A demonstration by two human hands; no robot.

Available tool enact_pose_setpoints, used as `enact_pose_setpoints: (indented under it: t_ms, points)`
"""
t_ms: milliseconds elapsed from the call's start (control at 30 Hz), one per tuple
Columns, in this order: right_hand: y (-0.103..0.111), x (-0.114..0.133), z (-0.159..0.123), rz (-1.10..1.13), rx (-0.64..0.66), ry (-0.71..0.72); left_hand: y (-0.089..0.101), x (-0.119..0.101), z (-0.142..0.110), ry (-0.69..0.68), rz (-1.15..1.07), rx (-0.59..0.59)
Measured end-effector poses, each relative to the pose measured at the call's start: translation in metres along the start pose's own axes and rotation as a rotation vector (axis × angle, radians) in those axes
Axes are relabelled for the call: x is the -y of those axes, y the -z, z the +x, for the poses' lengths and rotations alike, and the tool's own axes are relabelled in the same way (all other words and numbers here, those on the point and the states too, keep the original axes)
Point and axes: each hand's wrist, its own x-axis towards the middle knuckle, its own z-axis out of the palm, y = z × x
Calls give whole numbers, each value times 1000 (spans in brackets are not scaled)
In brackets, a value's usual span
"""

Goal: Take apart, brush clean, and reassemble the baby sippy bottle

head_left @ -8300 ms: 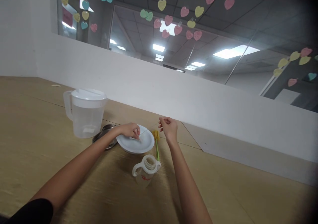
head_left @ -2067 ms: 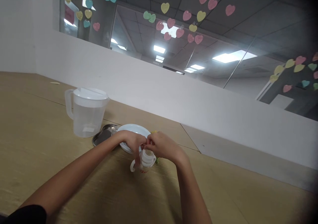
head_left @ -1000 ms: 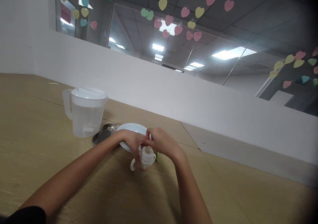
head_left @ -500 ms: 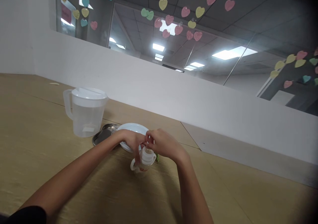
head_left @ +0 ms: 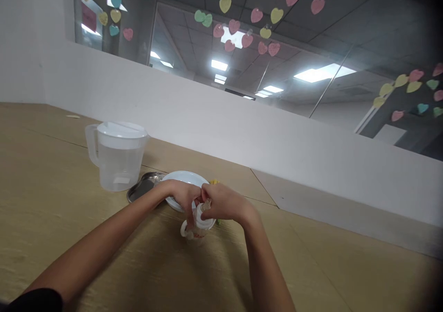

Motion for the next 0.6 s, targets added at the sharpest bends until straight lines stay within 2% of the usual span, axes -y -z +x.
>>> enact_pose_setpoints:
  t_ms: [100,300,433,600]
  points:
    - [-3,1,1,16,12,12,0,-1,0,8,-6,-11]
    - [-10,10,5,-38,-77,-43,-1,5,3,65,49,-55]
    - [-9,13,5,-48,-78,-58,-1,5,2,98,86,-67]
    - [-6,11,-1,11,-18,53,-1,6,-1,55,91,-65]
